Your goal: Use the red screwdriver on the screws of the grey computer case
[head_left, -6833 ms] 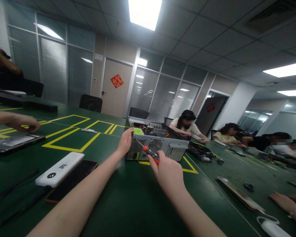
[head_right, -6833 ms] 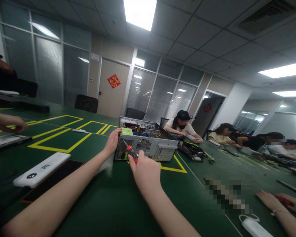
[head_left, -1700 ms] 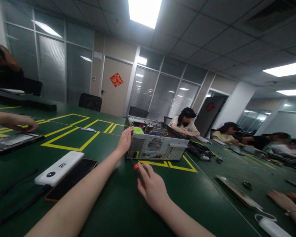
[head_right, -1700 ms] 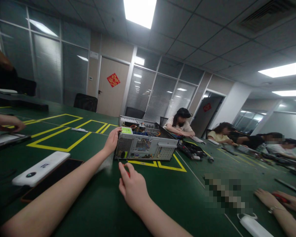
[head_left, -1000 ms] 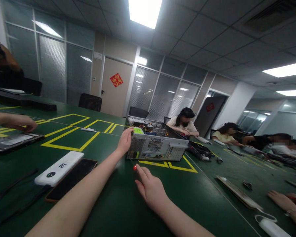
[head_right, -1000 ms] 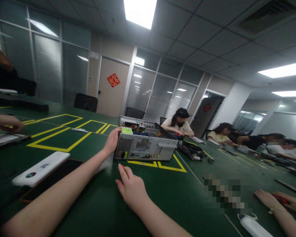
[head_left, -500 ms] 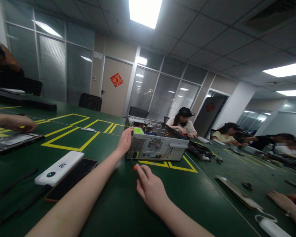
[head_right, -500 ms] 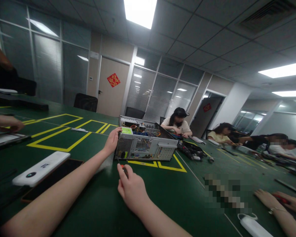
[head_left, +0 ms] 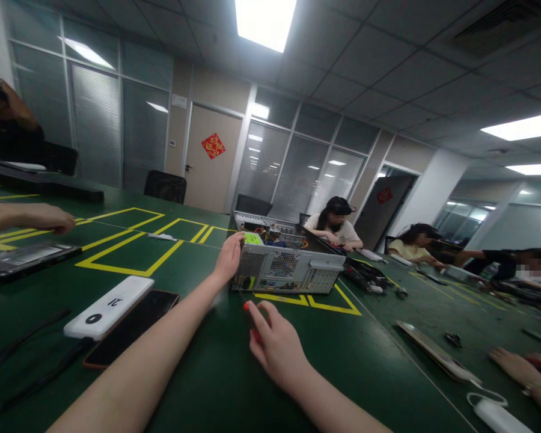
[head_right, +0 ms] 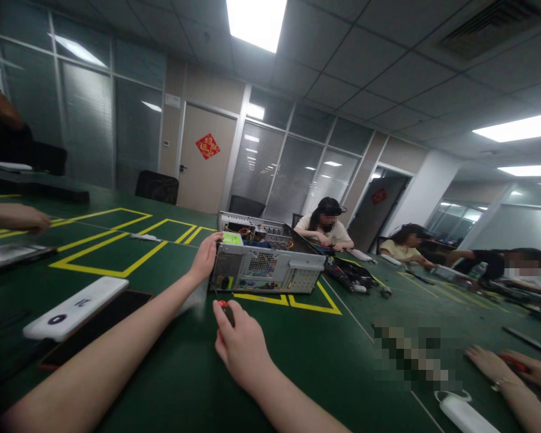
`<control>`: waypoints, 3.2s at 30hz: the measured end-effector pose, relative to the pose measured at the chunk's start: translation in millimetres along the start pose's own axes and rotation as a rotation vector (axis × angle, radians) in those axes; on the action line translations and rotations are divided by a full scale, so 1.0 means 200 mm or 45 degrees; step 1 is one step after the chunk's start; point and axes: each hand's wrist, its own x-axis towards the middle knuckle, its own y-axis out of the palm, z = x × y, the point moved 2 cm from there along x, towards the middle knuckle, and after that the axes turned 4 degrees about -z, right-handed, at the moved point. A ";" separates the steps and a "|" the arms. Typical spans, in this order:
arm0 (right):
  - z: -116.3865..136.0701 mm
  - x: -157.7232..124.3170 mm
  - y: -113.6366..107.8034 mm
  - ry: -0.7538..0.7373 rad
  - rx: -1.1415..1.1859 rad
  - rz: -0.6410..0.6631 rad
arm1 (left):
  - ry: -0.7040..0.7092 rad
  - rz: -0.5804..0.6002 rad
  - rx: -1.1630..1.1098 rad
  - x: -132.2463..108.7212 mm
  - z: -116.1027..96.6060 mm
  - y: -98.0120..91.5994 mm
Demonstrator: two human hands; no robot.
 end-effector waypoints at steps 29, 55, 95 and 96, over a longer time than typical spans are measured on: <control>-0.01 -0.01 0.04 1.018 0.945 0.737 | -0.006 -0.002 0.004 0.00 0.00 0.00; 0.04 -0.04 0.14 1.614 2.876 0.913 | 0.003 0.005 0.011 0.00 0.01 0.00; 0.00 -0.04 0.16 1.609 2.374 0.775 | 0.013 0.008 0.002 0.00 0.00 0.00; 0.00 -0.04 0.16 1.590 2.367 0.767 | 0.013 0.007 0.003 0.00 0.00 0.00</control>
